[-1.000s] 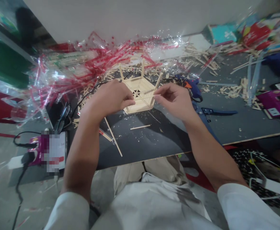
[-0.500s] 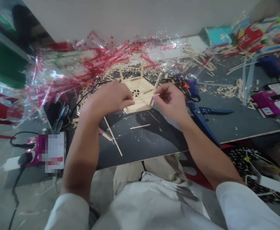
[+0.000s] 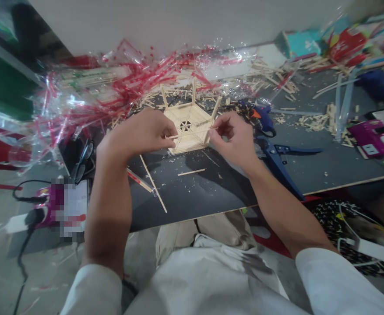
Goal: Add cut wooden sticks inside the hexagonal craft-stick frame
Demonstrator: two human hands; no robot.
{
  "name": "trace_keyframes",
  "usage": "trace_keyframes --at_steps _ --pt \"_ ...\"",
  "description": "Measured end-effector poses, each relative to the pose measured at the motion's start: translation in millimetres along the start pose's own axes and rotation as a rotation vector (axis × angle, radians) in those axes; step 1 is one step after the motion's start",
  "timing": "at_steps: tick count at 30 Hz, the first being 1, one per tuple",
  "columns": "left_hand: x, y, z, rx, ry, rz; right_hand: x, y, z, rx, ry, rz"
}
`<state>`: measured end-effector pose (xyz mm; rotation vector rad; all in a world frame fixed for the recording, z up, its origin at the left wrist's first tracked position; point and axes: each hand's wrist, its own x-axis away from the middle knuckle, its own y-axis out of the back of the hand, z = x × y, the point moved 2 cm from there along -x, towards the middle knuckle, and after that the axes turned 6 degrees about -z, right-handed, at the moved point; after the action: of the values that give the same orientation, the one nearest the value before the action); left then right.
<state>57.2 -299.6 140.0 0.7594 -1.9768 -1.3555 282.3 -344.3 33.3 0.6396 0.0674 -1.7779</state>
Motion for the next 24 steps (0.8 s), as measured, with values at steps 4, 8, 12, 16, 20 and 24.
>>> trace_keyframes --at_steps 4,8,12,16,20,24 --pt "3.3 5.3 0.7 -0.033 0.047 0.066 -0.8 0.2 -1.0 -0.006 0.025 -0.001" --pt "8.8 9.6 4.3 -0.015 0.041 0.048 -1.1 0.9 -1.9 -0.001 0.044 0.005" --pt "11.6 10.8 7.4 0.021 0.050 0.033 -0.9 0.9 -3.1 -0.003 0.041 0.009" --pt "7.9 7.9 5.7 0.042 0.038 0.006 -0.6 0.8 -1.9 -0.011 0.046 0.005" --pt "2.1 2.3 2.3 0.001 0.002 0.003 -0.6 1.3 0.0 -0.004 0.046 0.006" --pt "0.4 -2.5 4.6 -0.046 -0.022 -0.016 -0.9 1.5 0.5 -0.015 0.042 0.013"
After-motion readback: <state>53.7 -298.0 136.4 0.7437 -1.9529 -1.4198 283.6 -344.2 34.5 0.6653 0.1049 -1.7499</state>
